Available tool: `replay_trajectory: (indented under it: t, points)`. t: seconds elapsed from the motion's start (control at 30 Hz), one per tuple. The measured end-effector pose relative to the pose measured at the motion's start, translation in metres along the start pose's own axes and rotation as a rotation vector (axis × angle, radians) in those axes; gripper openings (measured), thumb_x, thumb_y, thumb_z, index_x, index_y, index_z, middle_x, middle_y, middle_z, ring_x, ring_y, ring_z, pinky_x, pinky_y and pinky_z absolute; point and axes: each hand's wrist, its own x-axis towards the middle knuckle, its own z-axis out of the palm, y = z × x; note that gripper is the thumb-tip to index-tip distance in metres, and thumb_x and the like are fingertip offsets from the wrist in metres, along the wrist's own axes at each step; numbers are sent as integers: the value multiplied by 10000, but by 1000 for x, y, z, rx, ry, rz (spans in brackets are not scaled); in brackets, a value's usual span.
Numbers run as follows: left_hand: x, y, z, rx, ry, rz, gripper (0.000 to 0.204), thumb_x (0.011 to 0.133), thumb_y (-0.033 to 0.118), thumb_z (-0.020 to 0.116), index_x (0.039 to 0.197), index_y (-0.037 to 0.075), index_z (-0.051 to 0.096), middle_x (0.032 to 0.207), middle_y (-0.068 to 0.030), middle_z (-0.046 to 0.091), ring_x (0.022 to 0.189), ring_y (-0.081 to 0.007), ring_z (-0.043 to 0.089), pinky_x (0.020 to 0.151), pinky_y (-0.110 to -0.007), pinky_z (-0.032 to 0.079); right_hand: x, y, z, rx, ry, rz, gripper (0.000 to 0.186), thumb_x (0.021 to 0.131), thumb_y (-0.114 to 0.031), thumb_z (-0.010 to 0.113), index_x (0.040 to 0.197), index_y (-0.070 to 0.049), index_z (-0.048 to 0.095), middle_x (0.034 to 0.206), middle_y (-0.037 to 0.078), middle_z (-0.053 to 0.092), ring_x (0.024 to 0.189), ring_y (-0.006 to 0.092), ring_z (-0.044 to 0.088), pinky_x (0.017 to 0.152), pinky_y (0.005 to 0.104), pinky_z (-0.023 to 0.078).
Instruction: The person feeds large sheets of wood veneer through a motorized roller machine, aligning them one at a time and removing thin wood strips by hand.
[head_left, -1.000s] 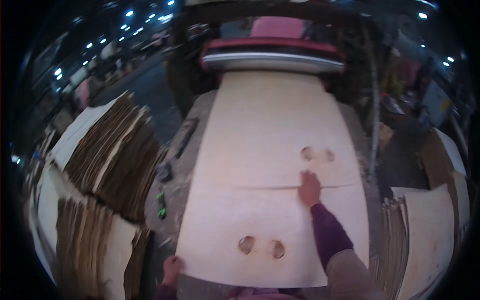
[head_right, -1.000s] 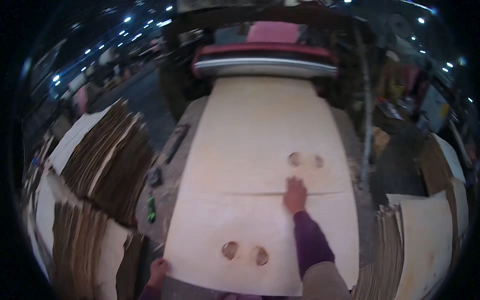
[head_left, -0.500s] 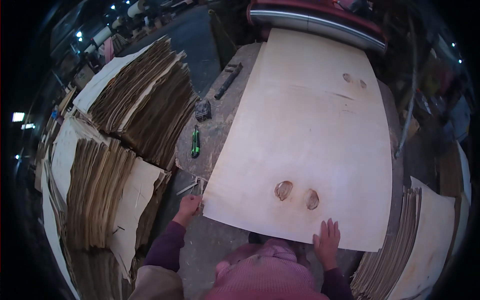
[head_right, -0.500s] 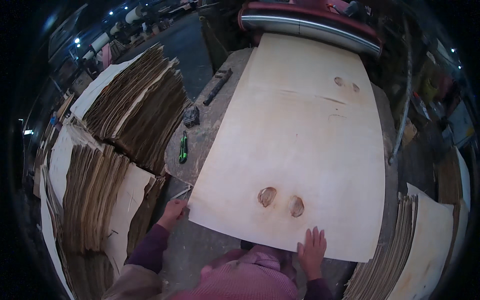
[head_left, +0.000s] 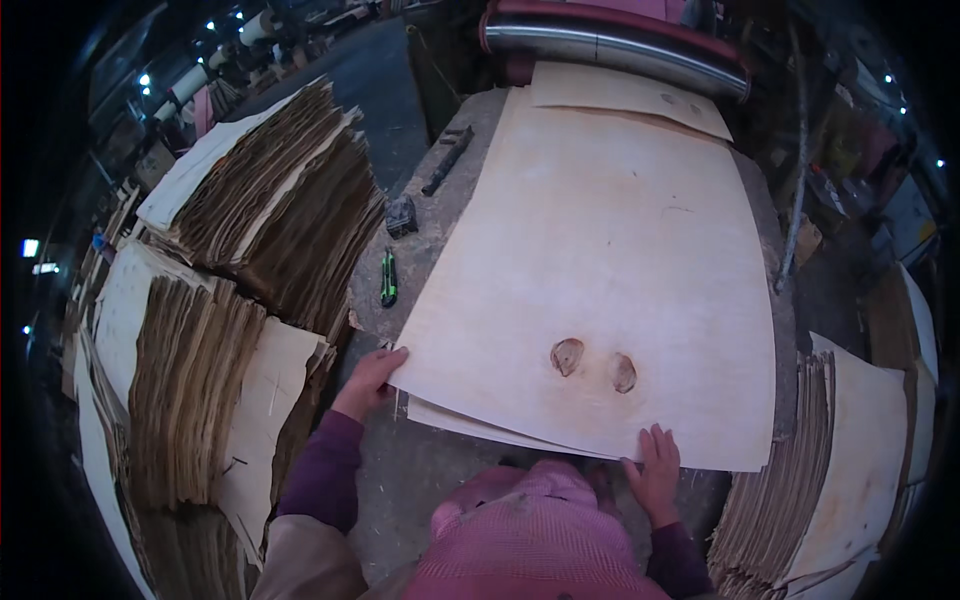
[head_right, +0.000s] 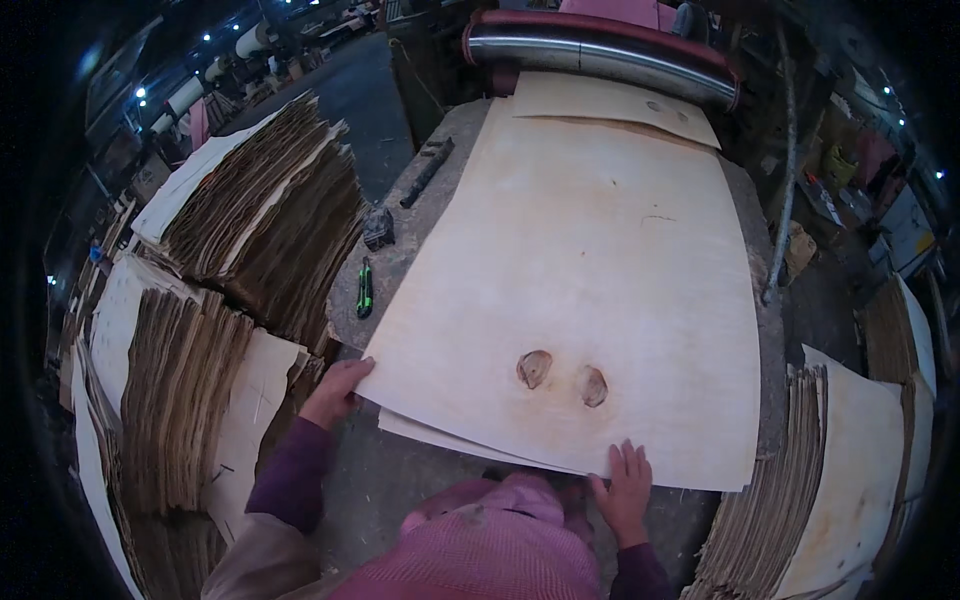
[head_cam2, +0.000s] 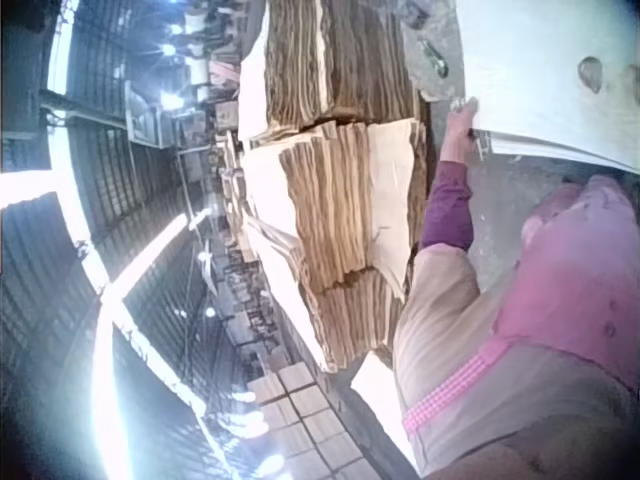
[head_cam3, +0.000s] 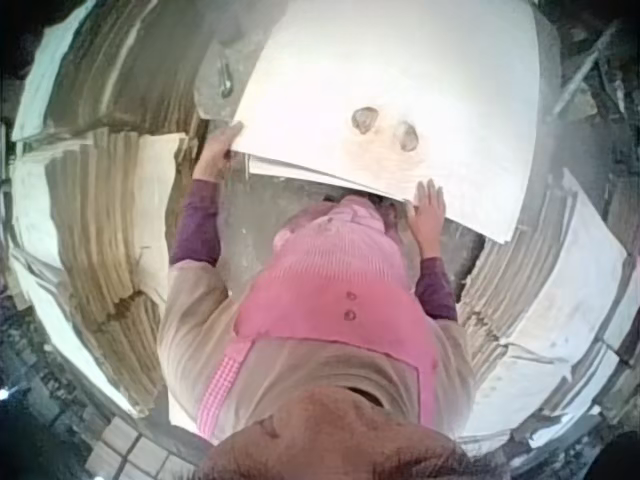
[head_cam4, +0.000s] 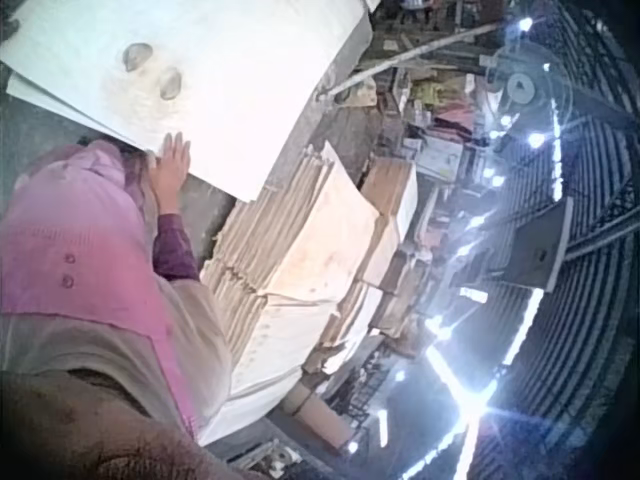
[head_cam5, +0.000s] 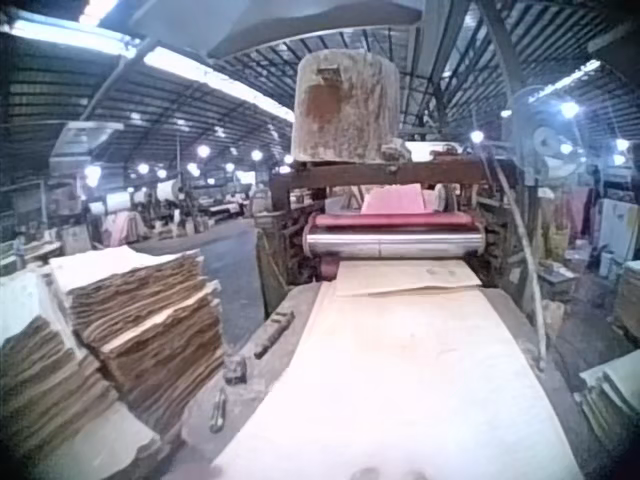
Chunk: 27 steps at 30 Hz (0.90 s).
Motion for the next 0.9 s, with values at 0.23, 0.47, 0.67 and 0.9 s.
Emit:
replay_trajectory:
  t: [0.23,0.47,0.67,0.9]
  points:
    - [-67,119,17,-480,-415,186,336,932,205,584,1183,-16,551,1030,-77,663,885,-178,664,732,-322,557,29,-15,-24,-3,-8,-143,732,721,-316,703,1370,-105,440,1424,181,392,1298,418,367,1015,556,312]
    - [-73,-14,0,-541,-274,25,456,880,184,616,1280,-8,509,1094,-92,655,926,-207,656,799,-366,542,-15,8,-27,-128,52,-145,538,738,-134,580,1272,-118,521,1285,169,509,1205,415,461,913,545,386]
    - [-85,14,6,-405,-159,-137,319,877,106,603,1180,6,586,987,-54,661,847,-124,618,687,-265,505,-2,-10,-94,16,-159,16,723,736,-143,593,1426,-92,381,1461,211,334,1347,437,288,1069,572,250]
    - [40,-26,11,-201,66,41,170,847,125,598,950,8,666,783,-38,663,604,-137,616,495,-283,481,138,35,-33,-126,80,-117,648,714,-93,574,1351,-150,470,1362,156,437,1255,408,405,972,590,352]
